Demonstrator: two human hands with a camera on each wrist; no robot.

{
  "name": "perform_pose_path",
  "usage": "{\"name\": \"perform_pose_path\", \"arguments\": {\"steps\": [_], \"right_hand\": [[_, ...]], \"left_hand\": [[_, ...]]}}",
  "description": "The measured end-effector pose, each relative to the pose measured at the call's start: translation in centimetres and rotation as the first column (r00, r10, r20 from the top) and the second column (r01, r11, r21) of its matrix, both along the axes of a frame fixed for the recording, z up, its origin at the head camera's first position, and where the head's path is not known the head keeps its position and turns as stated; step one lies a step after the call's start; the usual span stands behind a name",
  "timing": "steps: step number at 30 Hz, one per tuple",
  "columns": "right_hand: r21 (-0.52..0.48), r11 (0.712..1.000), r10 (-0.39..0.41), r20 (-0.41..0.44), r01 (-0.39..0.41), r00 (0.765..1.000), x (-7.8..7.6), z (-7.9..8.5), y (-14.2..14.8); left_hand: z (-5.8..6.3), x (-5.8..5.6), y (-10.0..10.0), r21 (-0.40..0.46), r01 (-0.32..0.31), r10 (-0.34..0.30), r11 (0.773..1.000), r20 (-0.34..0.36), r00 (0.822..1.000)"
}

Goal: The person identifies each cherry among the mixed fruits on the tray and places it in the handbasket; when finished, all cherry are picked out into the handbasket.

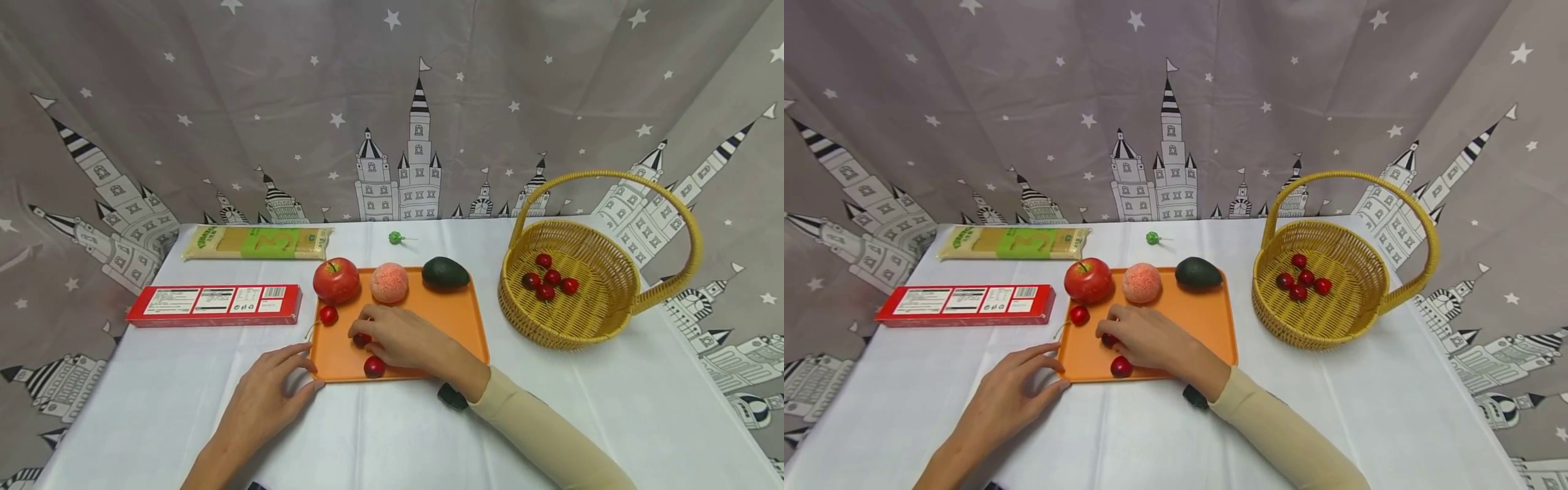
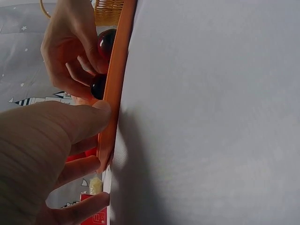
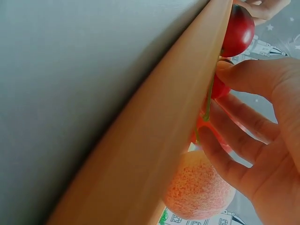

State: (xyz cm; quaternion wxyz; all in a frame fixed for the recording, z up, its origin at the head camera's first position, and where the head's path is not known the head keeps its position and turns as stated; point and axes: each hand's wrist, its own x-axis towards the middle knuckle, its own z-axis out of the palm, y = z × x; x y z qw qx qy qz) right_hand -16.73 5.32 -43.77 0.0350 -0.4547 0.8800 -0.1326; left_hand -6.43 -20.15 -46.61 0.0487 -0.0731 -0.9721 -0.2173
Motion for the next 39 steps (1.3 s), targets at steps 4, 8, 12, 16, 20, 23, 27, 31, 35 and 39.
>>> {"name": "perform_pose_path", "arguments": {"steps": [4,8,12,16,20,23,27,31,35,39], "right_hand": [[0.01,1.0,0.004,-0.009,-0.004,1.0,-0.1,0.0,0.0],[0.014,1.0,0.009,-0.023,-0.008,1.0,-0.1,0.4,0.2],[-0.002,1.0,-0.001,-0.028,0.001,1.0,0.0,1.1,0.8],[-0.021,1.0,-0.009,-0.03,0.008,1.0,0.0,1.5,1.6],[-0.043,0.999,-0.022,-0.027,0.021,0.999,0.0,1.8,2.8],[-0.068,0.996,-0.054,-0.016,0.053,0.998,0.1,2.0,3.7],[-0.104,0.991,-0.081,-0.023,0.078,0.996,0.2,2.1,5.0],[-0.115,0.988,-0.107,-0.043,0.102,0.993,0.4,2.3,6.5],[-0.105,0.985,-0.146,-0.055,0.14,0.988,0.5,2.3,8.0],[-0.091,0.978,-0.194,-0.067,0.188,0.979,0.6,2.2,9.5]], "left_hand": [[0.0,0.0,0.0,-0.002,-0.003,0.003,1.0,0.005,1.0],[0.1,0.0,0.1,-0.003,-0.005,0.005,1.0,0.011,1.0],[0.2,0.0,0.1,-0.01,-0.005,0.005,1.0,0.014,1.0],[0.2,-0.1,0.2,-0.009,-0.004,0.004,1.0,0.009,1.0],[0.1,-0.1,0.3,-0.01,-0.006,0.006,1.0,0.01,1.0],[0.2,-0.1,0.3,-0.013,-0.008,0.008,1.0,0.017,1.0],[0.3,0.0,0.3,-0.014,-0.008,0.009,1.0,0.023,1.0],[0.2,0.0,0.2,-0.012,-0.004,0.004,1.0,0.006,1.0],[0.2,0.0,0.1,-0.011,-0.001,0.001,1.0,-0.004,1.0],[0.2,0.0,0.0,-0.011,0.0,-0.001,1.0,-0.008,1.0]]}}
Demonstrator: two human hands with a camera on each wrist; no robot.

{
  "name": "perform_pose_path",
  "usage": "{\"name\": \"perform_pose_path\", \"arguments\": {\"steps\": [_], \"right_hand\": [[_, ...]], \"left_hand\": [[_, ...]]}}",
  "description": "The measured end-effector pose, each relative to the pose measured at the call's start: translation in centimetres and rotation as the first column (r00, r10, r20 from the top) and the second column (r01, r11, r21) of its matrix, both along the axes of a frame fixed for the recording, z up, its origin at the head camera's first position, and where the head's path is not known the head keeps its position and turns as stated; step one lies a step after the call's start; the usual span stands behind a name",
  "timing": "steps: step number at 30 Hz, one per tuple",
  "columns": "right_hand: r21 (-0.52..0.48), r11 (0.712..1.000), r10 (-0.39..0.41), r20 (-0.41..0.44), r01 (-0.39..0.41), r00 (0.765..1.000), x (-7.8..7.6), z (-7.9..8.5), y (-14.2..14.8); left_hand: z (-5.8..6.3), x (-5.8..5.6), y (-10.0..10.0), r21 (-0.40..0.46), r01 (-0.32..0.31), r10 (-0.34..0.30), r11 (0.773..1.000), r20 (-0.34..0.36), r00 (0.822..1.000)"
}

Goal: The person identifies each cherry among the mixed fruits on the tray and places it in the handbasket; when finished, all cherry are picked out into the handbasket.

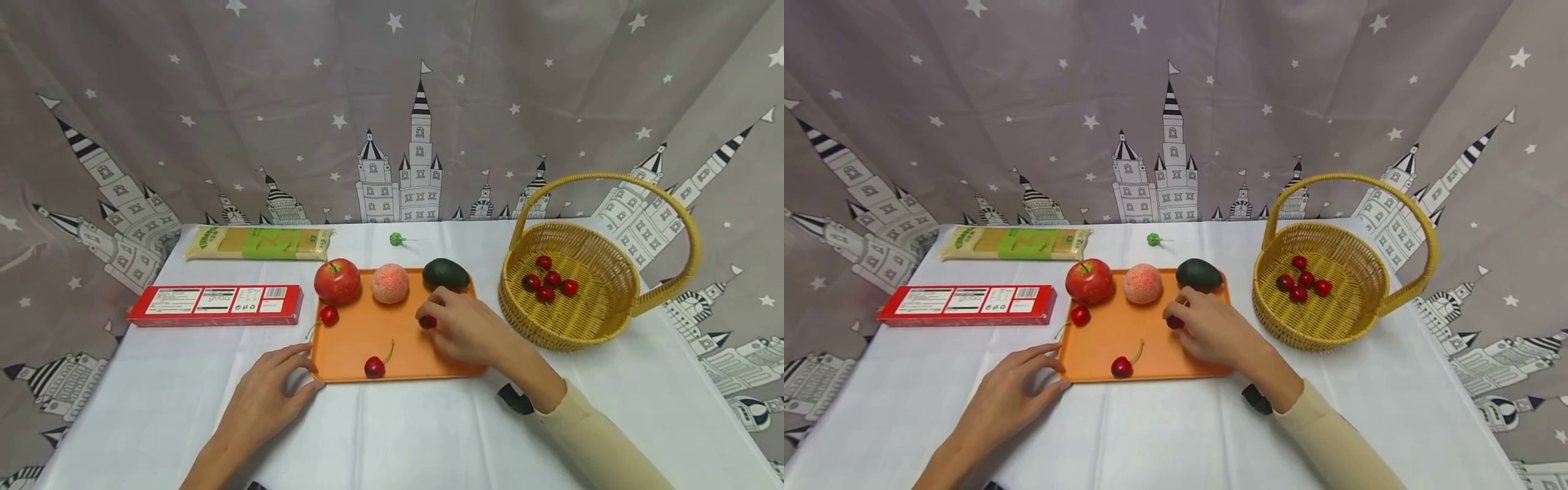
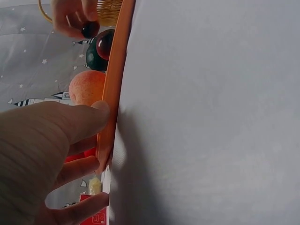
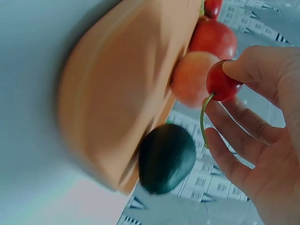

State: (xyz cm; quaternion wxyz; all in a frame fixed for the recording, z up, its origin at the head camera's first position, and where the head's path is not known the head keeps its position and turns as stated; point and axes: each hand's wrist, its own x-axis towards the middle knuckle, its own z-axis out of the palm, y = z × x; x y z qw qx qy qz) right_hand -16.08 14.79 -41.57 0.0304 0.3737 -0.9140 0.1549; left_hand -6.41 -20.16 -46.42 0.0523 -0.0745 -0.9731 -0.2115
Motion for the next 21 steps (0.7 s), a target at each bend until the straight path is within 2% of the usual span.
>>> {"name": "perform_pose_path", "arguments": {"steps": [9,15,21], "right_hand": [[-0.031,0.997,-0.072,-0.036,0.071,0.997,0.3,0.3,2.9],[-0.071,0.994,-0.09,-0.05,0.086,0.995,0.4,0.7,4.4],[-0.132,0.986,-0.12,-0.124,0.104,0.985,0.8,1.0,6.5]], "left_hand": [[0.0,0.0,0.0,-0.005,-0.005,0.005,1.0,0.002,1.0],[0.0,0.1,-0.1,-0.001,-0.008,0.008,1.0,0.001,1.0],[-0.1,0.0,-0.2,0.005,-0.001,0.001,1.0,0.0,1.0]]}}
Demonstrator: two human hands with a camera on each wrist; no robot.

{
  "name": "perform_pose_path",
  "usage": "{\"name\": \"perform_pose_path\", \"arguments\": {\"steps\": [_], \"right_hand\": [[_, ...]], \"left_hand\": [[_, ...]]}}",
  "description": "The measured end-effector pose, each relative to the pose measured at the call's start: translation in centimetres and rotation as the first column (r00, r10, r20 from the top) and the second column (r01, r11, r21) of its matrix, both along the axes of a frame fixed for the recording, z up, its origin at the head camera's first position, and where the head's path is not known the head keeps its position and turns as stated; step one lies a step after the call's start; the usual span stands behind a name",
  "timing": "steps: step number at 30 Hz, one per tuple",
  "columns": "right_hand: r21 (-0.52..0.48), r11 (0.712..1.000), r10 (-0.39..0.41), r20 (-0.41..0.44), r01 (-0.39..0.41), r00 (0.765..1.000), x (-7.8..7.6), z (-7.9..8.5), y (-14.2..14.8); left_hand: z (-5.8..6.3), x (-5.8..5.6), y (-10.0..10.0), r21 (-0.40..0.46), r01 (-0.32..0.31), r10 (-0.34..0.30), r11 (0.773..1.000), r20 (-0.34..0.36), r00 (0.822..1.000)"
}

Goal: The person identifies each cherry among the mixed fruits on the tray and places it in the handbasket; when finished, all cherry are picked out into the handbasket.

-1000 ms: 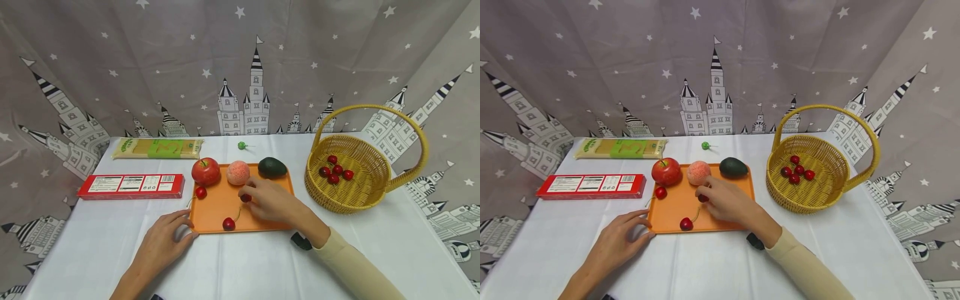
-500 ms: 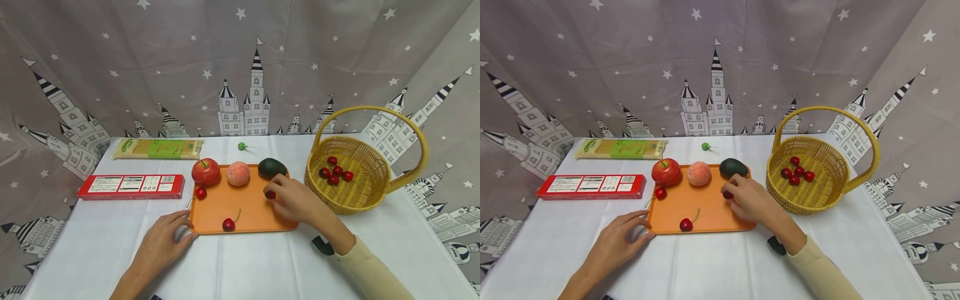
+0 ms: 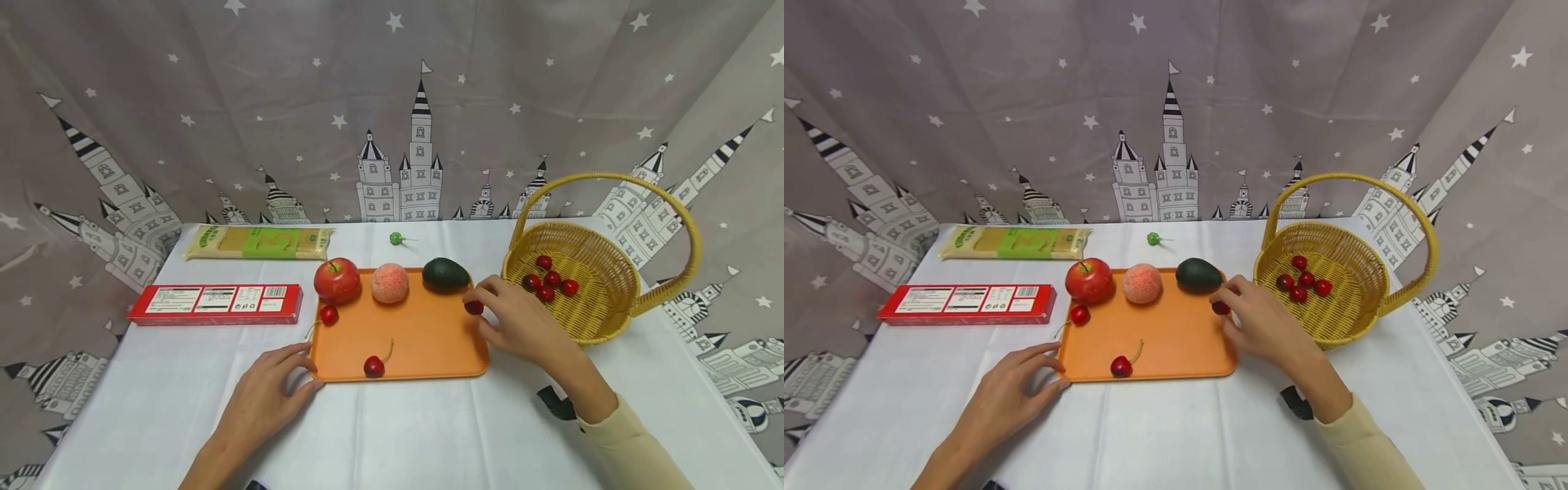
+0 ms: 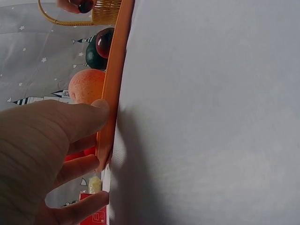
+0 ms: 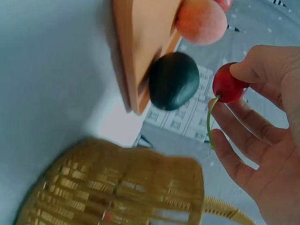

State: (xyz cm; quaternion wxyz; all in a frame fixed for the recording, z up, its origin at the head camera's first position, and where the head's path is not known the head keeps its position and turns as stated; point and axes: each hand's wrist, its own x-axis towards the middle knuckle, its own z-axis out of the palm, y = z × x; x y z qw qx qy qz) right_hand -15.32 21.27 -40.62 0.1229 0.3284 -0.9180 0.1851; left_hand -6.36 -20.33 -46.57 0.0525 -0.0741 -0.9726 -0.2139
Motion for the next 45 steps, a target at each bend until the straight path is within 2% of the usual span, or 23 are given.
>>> {"name": "perform_pose_path", "arguments": {"steps": [8,14,20,27,36,45], "right_hand": [[0.004,0.998,-0.06,-0.043,0.06,0.997,0.6,0.2,2.8],[0.003,0.997,-0.076,-0.084,0.076,0.994,0.9,0.4,4.1],[0.007,0.992,-0.122,-0.051,0.123,0.991,1.1,0.9,5.0],[0.03,0.98,-0.2,0.027,0.199,0.98,1.3,1.2,6.4],[-0.004,0.977,-0.212,-0.054,0.212,0.976,1.1,0.3,8.6],[0.01,0.958,-0.288,0.022,0.287,0.957,0.8,-0.3,10.6]], "left_hand": [[0.0,-0.1,0.1,-0.008,-0.002,0.002,1.0,0.002,1.0],[0.0,-0.2,0.2,-0.006,-0.003,0.003,1.0,0.006,1.0],[0.1,-0.1,0.2,-0.008,-0.009,0.009,1.0,0.012,1.0],[0.3,0.0,0.2,0.003,-0.004,0.004,1.0,0.002,1.0],[0.1,-0.1,0.2,-0.009,-0.002,0.002,1.0,0.0,1.0],[0.0,-0.1,0.1,-0.003,0.008,-0.008,1.0,-0.013,1.0]]}}
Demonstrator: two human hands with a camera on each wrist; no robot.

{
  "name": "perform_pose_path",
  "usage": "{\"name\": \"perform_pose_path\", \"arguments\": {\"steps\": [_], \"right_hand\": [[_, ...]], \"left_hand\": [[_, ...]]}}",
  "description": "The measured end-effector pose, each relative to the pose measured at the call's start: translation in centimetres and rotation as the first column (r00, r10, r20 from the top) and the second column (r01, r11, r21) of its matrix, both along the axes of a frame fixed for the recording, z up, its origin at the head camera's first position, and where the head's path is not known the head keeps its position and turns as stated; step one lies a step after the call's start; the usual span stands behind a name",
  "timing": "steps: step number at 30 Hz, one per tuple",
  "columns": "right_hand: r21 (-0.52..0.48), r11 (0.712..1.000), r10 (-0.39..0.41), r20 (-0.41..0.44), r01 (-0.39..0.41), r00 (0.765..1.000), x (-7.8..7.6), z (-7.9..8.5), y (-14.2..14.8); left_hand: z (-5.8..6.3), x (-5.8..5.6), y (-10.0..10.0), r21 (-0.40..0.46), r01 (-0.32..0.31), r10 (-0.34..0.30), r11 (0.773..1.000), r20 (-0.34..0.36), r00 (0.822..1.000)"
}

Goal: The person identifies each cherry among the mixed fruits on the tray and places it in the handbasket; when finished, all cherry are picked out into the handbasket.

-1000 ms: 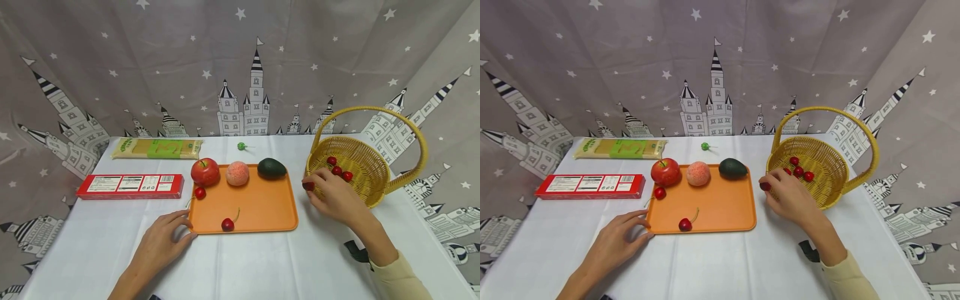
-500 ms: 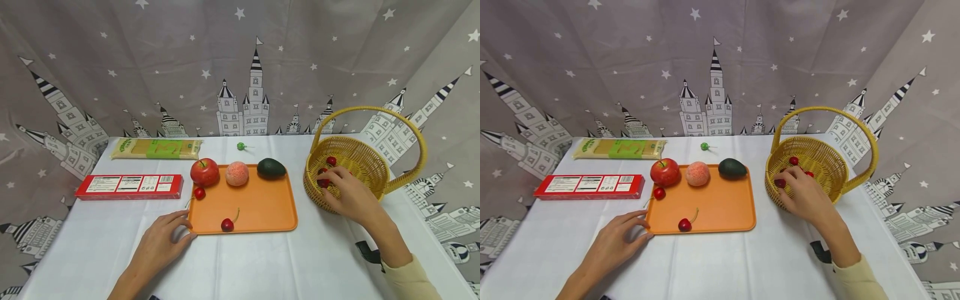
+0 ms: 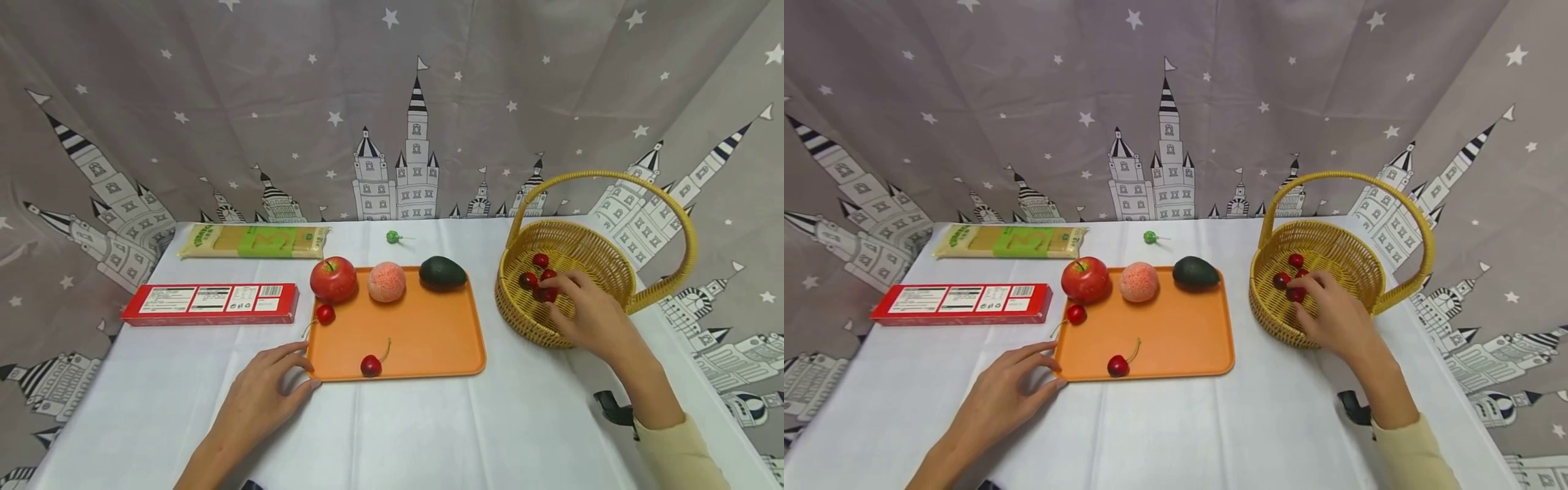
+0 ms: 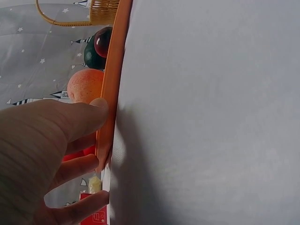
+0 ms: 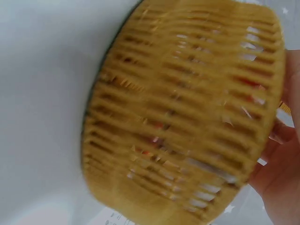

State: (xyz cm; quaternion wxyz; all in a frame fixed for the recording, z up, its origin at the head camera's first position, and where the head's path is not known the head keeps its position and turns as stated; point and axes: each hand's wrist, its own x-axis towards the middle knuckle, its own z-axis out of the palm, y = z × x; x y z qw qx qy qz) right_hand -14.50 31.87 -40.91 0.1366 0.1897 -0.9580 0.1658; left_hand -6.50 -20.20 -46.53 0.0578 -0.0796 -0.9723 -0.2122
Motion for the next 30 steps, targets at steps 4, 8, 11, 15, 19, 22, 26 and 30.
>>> {"name": "perform_pose_path", "arguments": {"steps": [4,8,11,15,19,22,26,30], "right_hand": [[-0.003,1.0,-0.028,0.042,0.029,0.999,-0.4,0.0,0.7],[-0.001,0.998,-0.057,0.098,0.057,0.994,-0.9,-0.1,1.1],[0.006,0.997,-0.082,0.139,0.082,0.987,-1.2,-0.2,1.5],[0.014,0.994,-0.106,0.185,0.106,0.977,-1.6,-0.3,1.9],[0.013,0.994,-0.113,0.203,0.113,0.973,-2.1,-0.4,2.3],[0.012,0.993,-0.121,0.213,0.121,0.97,-2.4,-0.6,2.4],[0.014,0.991,-0.133,0.242,0.133,0.961,-2.8,-0.9,2.5],[0.024,0.991,-0.13,0.263,0.128,0.956,-3.3,-1.2,2.7]], "left_hand": [[0.1,0.0,0.0,-0.003,-0.006,0.007,1.0,0.016,1.0],[0.2,0.0,0.0,-0.006,-0.009,0.009,1.0,0.022,1.0],[0.2,0.0,0.0,-0.004,-0.008,0.008,1.0,0.025,1.0],[0.2,0.0,0.0,-0.003,-0.007,0.007,1.0,0.024,1.0],[0.2,-0.1,0.0,-0.003,-0.005,0.005,1.0,0.019,1.0],[0.2,-0.2,0.0,-0.01,-0.002,0.002,1.0,0.02,1.0],[0.2,-0.2,0.0,-0.015,-0.001,0.001,1.0,0.027,1.0],[0.2,-0.1,0.0,-0.013,-0.002,0.002,1.0,0.026,1.0]]}}
